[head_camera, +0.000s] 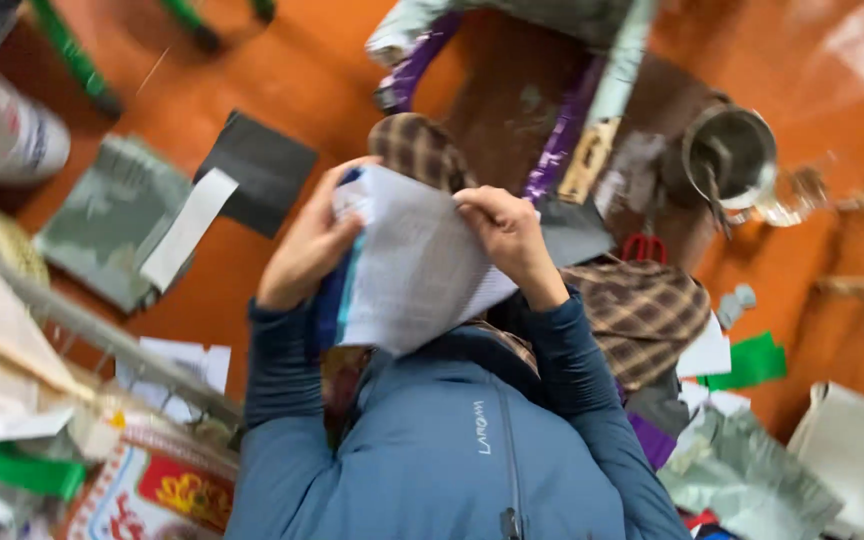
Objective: Decorating a paper mache giraffe sculpture by wrapping purple paper strips around its legs
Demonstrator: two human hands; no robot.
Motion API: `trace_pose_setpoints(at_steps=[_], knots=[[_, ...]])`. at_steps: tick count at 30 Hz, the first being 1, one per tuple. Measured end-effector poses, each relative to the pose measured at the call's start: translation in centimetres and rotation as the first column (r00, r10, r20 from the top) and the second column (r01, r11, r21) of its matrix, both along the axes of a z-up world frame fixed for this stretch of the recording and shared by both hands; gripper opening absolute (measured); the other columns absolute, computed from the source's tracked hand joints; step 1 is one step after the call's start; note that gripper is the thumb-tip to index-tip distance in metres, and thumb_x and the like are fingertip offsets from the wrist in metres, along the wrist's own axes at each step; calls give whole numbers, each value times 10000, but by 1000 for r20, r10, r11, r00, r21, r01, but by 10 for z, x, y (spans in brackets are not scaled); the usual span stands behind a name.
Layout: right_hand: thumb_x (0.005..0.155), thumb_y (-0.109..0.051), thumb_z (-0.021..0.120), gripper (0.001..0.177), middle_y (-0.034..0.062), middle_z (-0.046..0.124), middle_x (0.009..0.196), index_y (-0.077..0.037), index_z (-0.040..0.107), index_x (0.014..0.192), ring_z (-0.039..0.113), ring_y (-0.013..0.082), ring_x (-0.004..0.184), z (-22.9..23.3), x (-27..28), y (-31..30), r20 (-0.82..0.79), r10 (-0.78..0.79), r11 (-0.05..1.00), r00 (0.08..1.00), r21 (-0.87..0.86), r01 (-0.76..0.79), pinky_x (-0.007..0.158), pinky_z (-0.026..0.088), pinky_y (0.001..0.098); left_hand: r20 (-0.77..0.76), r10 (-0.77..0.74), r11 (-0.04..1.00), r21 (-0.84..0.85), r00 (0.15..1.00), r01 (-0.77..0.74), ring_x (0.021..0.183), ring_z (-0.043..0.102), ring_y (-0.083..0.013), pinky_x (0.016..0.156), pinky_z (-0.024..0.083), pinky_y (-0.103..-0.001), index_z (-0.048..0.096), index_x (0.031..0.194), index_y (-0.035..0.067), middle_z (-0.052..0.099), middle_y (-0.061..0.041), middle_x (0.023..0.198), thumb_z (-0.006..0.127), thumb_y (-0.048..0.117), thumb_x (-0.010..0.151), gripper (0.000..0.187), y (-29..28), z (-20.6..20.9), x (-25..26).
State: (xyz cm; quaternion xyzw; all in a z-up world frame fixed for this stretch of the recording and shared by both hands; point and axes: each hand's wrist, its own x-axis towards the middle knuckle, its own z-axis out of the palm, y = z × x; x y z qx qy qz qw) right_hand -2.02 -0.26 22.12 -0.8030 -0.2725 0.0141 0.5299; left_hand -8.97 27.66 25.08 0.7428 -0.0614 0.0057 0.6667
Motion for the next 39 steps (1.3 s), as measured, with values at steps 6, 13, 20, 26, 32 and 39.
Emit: trace_pose_setpoints(at_steps=[6,13,20,26,32,39], knots=[[1087,-160,699,437,219,633,1366,-102,616,1512,591,477,1312,5,-10,16,267,183,982,946,-103,-161,1103,469,605,28,300,953,19,953,-301,1424,599,-365,1216,434,-544,550,1592,155,654,-181,1502,764,96,983,648,-5,-74,17],[1033,-556,655,460,382,714,1434,-205,779,1302,741,627,1246,68,-78,-19,254,962,-74,103,602,-795,959,628,777,-229,532,839,9,815,-544,1344,679,-378,1176,501,-540,590,1465,297,741,-94,1369,739,64,938,595,-8,-231,37],[1061,-593,584,540,405,716,1424,-166,741,1352,747,657,1251,64,-68,-4,220,973,-203,-71,667,-717,989,608,805,-254,508,809,-187,823,-558,1104,691,-224,1056,531,-461,666,1332,256,722,-32,1139,734,31,823,561,-3,-237,36],[990,-107,751,675,380,526,1563,50,479,1587,457,647,1444,-23,-18,41,66,402,885,913,-286,-369,1120,400,795,-92,465,849,-234,880,-473,1262,642,-246,1158,454,-458,685,1323,189,715,-90,1225,785,226,1023,318,-23,-259,36],[1053,-583,692,908,316,243,1761,32,444,1673,246,520,1618,-118,-9,37,219,151,695,964,-717,54,1245,231,760,-233,435,820,-297,870,-490,1250,705,-224,1129,516,-453,750,1338,236,793,-71,1236,760,295,1043,301,-31,-261,39],[1163,-559,538,769,280,323,1776,50,533,1634,260,444,1645,-134,-17,36,345,203,699,916,-707,111,1290,52,639,-297,415,798,-336,860,-500,1139,732,-232,1039,563,-433,758,1287,218,801,-86,1156,752,302,1030,271,-30,-251,42]])
